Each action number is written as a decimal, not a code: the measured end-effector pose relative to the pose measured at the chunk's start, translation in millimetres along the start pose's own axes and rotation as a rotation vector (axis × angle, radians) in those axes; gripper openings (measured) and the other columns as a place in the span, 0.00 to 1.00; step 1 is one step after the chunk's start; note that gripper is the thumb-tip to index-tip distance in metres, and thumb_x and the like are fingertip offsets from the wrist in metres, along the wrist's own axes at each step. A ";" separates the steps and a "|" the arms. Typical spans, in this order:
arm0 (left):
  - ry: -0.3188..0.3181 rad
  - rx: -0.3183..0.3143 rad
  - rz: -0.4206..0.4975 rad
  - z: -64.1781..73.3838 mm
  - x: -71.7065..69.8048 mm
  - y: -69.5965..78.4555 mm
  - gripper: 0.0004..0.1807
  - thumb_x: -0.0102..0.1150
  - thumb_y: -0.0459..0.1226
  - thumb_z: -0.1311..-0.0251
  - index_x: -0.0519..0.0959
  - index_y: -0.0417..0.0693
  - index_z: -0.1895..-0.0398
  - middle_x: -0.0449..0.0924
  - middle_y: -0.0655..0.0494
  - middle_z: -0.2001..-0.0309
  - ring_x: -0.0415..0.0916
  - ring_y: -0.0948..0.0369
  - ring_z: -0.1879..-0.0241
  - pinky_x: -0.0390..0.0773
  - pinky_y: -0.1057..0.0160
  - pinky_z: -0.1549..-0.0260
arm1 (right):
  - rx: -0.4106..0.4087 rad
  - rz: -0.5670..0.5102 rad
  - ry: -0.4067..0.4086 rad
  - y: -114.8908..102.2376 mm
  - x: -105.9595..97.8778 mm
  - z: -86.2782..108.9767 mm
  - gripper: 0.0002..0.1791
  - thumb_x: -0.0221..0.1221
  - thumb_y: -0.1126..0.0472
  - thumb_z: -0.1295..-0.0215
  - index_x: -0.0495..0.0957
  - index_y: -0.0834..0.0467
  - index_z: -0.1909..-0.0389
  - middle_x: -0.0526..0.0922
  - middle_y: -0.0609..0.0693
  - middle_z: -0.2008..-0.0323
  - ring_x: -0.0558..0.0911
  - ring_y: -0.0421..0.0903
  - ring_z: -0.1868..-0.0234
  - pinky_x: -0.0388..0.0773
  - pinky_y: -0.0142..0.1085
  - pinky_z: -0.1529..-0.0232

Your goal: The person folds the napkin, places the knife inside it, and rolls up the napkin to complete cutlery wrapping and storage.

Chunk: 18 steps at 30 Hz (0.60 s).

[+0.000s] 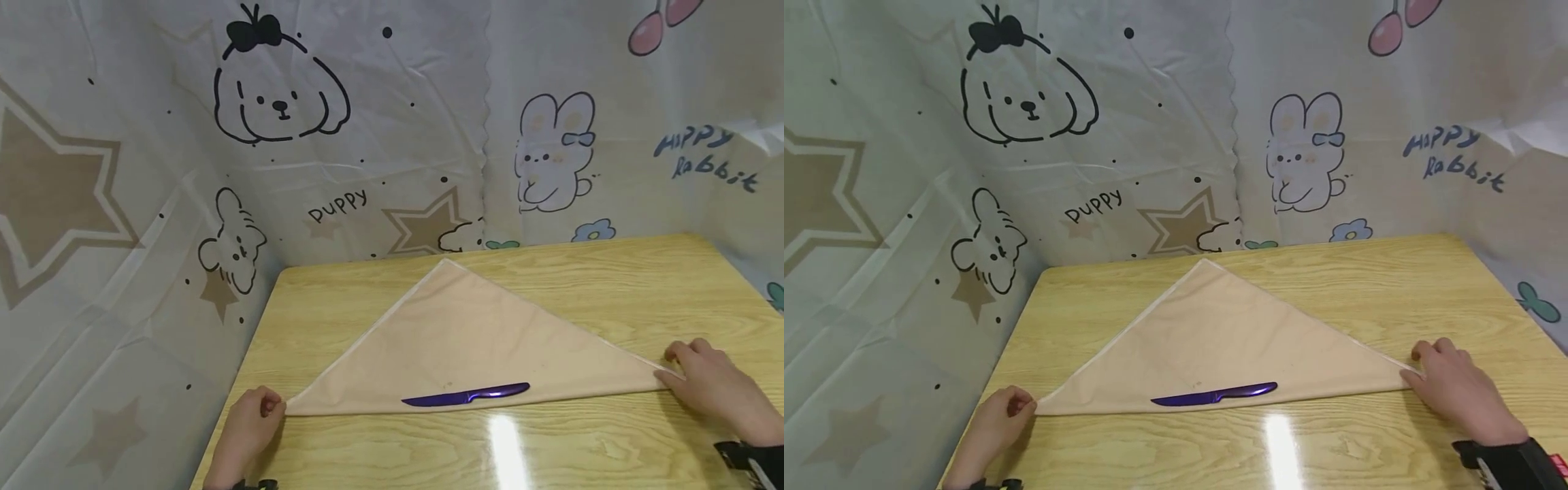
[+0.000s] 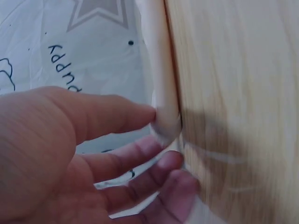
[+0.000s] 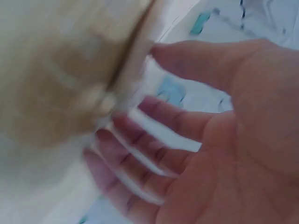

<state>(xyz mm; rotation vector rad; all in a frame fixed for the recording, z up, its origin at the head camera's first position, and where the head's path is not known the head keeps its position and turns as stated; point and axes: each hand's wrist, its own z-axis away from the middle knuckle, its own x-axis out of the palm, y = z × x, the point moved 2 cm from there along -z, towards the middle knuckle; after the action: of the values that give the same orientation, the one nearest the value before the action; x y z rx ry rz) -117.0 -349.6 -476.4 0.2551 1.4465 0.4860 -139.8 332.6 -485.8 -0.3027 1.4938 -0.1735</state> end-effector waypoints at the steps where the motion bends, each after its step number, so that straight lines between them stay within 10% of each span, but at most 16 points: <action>1: -0.012 -0.017 -0.001 2.1 -2.4 -2.2 0.10 0.57 0.39 0.37 0.79 0.39 0.63 0.75 0.51 0.68 0.69 0.59 0.70 0.72 0.58 0.71 | 0.023 -0.017 -0.016 11.0 0.1 3.1 0.20 0.61 0.56 0.37 0.74 0.72 0.60 0.75 0.68 0.66 0.74 0.62 0.67 0.73 0.55 0.70; 7: -0.071 -0.060 -0.002 2.7 -6.4 -1.9 0.14 0.55 0.46 0.35 0.75 0.43 0.64 0.76 0.54 0.71 0.69 0.60 0.73 0.70 0.61 0.74 | 0.039 -0.123 -0.035 34.4 4.9 18.0 0.14 0.57 0.55 0.31 0.74 0.65 0.66 0.76 0.48 0.79 0.69 0.44 0.79 0.67 0.39 0.77; 18: 0.038 0.006 0.030 -3.6 -1.7 24.4 0.05 0.59 0.36 0.41 0.75 0.45 0.66 0.76 0.54 0.70 0.69 0.60 0.71 0.71 0.61 0.70 | 0.078 -0.124 -0.014 37.4 2.7 22.2 0.15 0.55 0.54 0.30 0.74 0.64 0.67 0.74 0.48 0.79 0.67 0.43 0.79 0.64 0.38 0.76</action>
<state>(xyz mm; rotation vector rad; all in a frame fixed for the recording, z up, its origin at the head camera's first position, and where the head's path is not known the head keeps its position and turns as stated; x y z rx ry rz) -124.7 -329.4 -464.3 0.2740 1.4835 0.5134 -120.2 369.3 -498.6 -0.3331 1.4513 -0.3269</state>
